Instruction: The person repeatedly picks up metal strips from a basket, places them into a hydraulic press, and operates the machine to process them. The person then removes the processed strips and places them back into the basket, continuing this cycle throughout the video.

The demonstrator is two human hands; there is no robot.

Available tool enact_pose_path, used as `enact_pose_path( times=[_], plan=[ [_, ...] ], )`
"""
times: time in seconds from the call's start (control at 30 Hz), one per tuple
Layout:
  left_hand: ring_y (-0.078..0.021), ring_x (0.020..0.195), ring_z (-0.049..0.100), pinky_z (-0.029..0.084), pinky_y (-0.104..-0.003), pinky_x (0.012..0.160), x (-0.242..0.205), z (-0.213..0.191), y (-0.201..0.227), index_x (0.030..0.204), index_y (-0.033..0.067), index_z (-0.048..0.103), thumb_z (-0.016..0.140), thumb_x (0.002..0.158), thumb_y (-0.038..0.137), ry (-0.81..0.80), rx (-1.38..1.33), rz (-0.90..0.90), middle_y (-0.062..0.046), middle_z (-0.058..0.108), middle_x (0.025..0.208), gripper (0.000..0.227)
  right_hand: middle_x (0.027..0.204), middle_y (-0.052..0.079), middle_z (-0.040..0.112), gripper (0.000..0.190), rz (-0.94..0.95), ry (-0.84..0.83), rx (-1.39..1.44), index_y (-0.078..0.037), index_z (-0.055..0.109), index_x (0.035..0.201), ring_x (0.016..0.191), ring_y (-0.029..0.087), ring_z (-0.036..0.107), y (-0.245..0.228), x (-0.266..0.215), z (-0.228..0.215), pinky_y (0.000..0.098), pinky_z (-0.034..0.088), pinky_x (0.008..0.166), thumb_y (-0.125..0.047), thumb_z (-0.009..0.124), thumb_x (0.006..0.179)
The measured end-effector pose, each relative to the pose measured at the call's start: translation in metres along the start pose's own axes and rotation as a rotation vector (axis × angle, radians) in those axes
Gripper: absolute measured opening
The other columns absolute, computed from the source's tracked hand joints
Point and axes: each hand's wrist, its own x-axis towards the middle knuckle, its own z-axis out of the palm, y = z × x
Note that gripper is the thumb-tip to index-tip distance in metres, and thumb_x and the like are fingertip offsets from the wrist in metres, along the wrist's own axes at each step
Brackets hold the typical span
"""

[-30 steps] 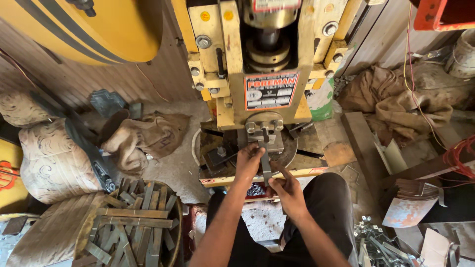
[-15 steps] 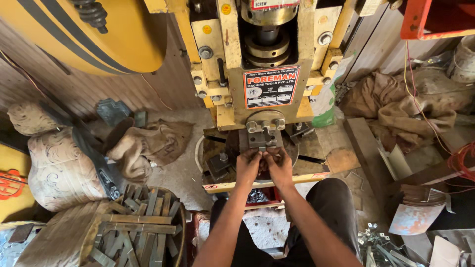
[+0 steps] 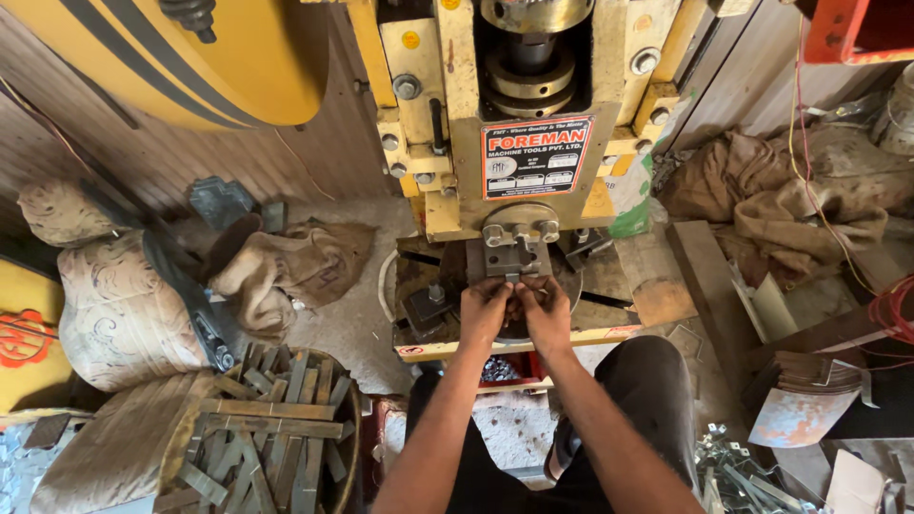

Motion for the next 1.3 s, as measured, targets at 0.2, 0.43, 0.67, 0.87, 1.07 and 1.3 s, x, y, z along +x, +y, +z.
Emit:
enact_pose_path(
  times=[0.2,0.43,0.67,0.87,1.07,1.3],
  plan=[
    [-0.0075,0.049,0.054,0.039,-0.025,0.044,-0.003,-0.001,0.004,0.095,-0.0016,0.075,0.067,0.098,0.014,-0.009,-0.029,-0.023,-0.001,0.062,0.062,0.018,0.084,0.009,0.070,0.012,0.011,0.020,-0.001,0.002,0.062,0.104,0.063,0.013,0.066,-0.004,-0.001,0.003,0.0272,0.055,0.057,-0.007,0.066,0.097],
    [-0.0074,0.049,0.053,0.039,-0.026,0.044,-0.005,0.000,0.007,0.095,-0.0020,0.075,0.068,0.097,0.015,-0.004,-0.004,-0.013,0.000,0.062,0.062,0.019,0.076,0.009,0.069,0.009,-0.001,0.015,0.001,0.001,0.059,0.099,0.063,0.014,0.067,-0.007,-0.003,0.003,0.0275,0.056,0.057,-0.007,0.063,0.098],
    [-0.0085,0.050,0.052,0.040,-0.028,0.044,-0.001,-0.003,0.001,0.095,-0.0022,0.075,0.069,0.097,0.018,-0.001,0.055,0.039,-0.002,0.063,0.065,0.021,0.077,0.008,0.068,0.015,0.182,0.031,0.019,0.000,0.062,0.101,0.062,0.014,0.065,-0.009,-0.003,0.004,0.0297,0.056,0.057,-0.015,0.060,0.099],
    [-0.0062,0.087,0.060,0.044,-0.025,0.071,-0.023,-0.010,-0.019,0.122,0.0039,0.070,0.070,0.103,0.029,-0.037,0.107,-0.026,-0.003,0.070,0.106,0.031,0.077,0.008,0.068,0.023,0.225,-0.125,-0.155,0.001,0.068,0.099,0.064,0.015,0.062,0.016,-0.036,-0.038,0.0290,0.050,0.057,-0.020,0.059,0.100],
    [-0.0225,0.070,0.064,0.055,-0.035,0.063,-0.086,-0.017,-0.021,0.117,0.0031,0.067,0.055,0.106,0.044,-0.314,-0.306,-0.401,-0.012,0.070,0.088,0.045,0.081,0.012,0.076,0.027,0.623,-0.879,-0.272,0.002,0.071,0.105,0.073,0.018,0.075,-0.013,-0.150,-0.084,0.0302,0.058,0.066,-0.021,0.070,0.091],
    [-0.0241,0.075,0.072,0.057,-0.038,0.069,-0.178,-0.120,0.008,0.104,0.0010,0.065,0.056,0.106,0.031,-0.357,0.630,-0.127,-0.011,0.072,0.079,0.031,0.093,0.010,0.080,0.034,0.433,-0.730,-0.413,0.000,0.076,0.109,0.086,0.019,0.075,0.015,-0.126,-0.115,0.0333,0.060,0.079,-0.026,0.065,0.092]
  ],
)
